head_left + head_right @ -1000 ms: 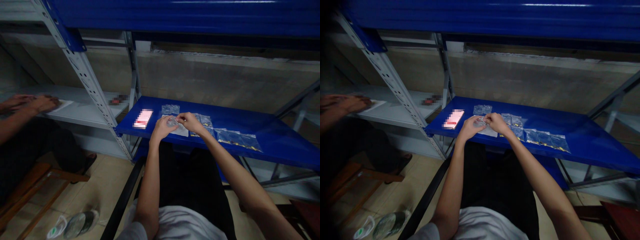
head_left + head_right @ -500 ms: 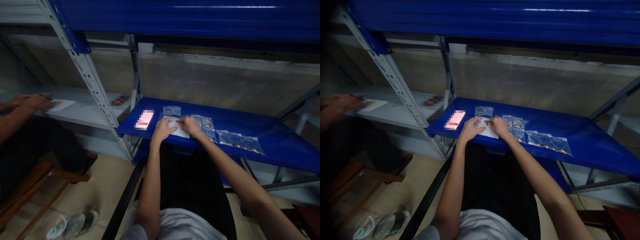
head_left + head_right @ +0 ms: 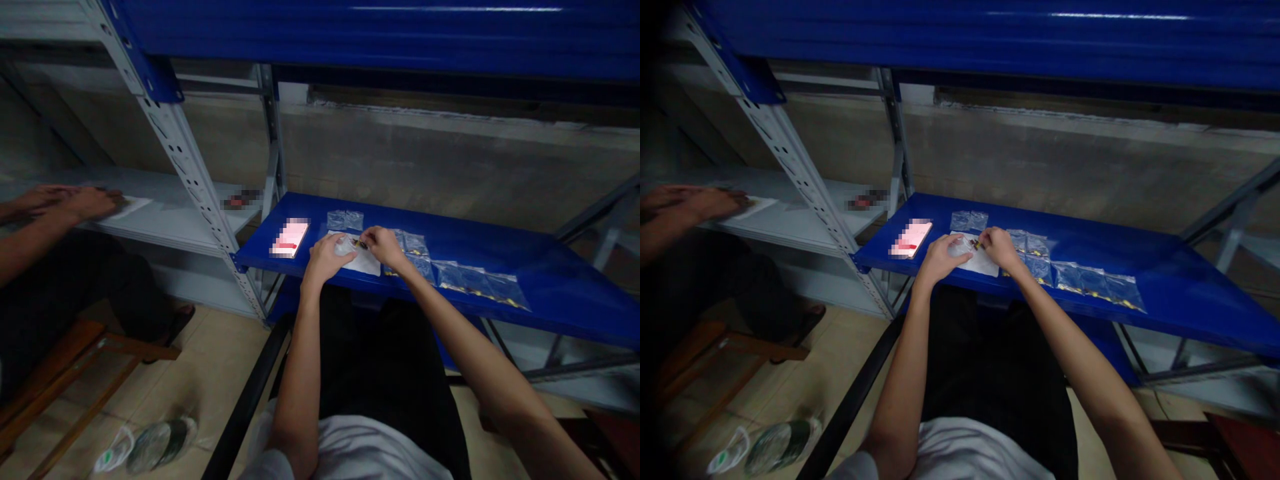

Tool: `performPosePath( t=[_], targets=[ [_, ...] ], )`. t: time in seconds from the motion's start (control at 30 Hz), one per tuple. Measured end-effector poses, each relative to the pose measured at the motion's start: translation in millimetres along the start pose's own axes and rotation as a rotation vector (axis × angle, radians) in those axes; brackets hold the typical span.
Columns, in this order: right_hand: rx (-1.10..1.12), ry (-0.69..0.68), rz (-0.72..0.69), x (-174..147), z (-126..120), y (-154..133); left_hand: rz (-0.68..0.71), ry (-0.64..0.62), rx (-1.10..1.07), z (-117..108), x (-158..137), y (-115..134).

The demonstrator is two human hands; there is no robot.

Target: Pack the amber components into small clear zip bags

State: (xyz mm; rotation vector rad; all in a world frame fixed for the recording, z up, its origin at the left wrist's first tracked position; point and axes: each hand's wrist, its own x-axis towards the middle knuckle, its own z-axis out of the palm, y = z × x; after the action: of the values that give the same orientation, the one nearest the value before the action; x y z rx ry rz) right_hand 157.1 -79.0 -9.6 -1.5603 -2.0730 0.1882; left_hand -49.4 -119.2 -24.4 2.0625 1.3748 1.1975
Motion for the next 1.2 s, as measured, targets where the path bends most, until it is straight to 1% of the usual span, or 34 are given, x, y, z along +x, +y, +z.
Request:
performPosePath(
  t=[0.03, 0.1, 0.2, 0.3, 0.4, 0.47, 0.57, 0.67, 0.83, 0.93, 1.03, 1.1, 1.2],
  targets=[
    [0.056, 0.012, -0.01, -1.3, -4.7, -4.6, 0.0, -0.003, 0.002, -0.1, -0.2, 0.1],
    [0.189, -0.005, -0.035, -3.1, -11.9, -13.7, 0.006, -0.002, -0.008, 0.4, -0.2, -0.1],
    [0.37, -0.098, -0.065, -3.4, -16.2, -22.9, 0.038, -0.006, -0.046, 2.2, 0.8, -0.8],
    [0.479, -0.163, -0.066, -1.9, -15.9, -22.9, 0.09, -0.022, -0.102, 3.4, 2.8, -1.2],
    [0.537, -0.137, -0.044, -1.1, -13.2, -15.8, 0.087, -0.026, -0.121, 2.7, 4.5, -1.3],
    [0.466, -0.075, 0.004, -1.4, -9.2, -10.3, 0.059, -0.02, -0.105, 1.4, 5.1, -1.3],
    [0.185, -0.028, 0.075, -2.5, 1.2, -6.2, 0.031, 0.004, -0.075, -0.8, 5.1, -2.6],
    [-0.058, -0.063, 0.12, -3.9, 14.1, -9.5, 0.026, 0.026, -0.051, -2.2, 4.7, -6.2],
    [-0.26, -0.1, 0.207, -8.0, 29.2, -20.9, 0.013, 0.039, -0.042, -2.4, 4.4, -12.2],
    [-0.299, -0.114, 0.198, -10.0, 31.9, -23.5, 0.009, 0.03, -0.052, -2.8, 4.3, -12.8],
    [-0.267, -0.111, 0.194, -9.2, 26.9, -22.4, 0.013, 0.03, -0.05, -4.2, 4.0, -12.1],
    [-0.191, -0.086, 0.189, -7.4, 17.7, -20.8, 0.009, 0.023, -0.037, -5.4, 3.6, -11.5],
    [0.028, -0.068, 0.125, -5.2, -2.6, -20.5, 0.004, -0.017, 0.017, -6.6, 2.5, -9.8]
  ],
)
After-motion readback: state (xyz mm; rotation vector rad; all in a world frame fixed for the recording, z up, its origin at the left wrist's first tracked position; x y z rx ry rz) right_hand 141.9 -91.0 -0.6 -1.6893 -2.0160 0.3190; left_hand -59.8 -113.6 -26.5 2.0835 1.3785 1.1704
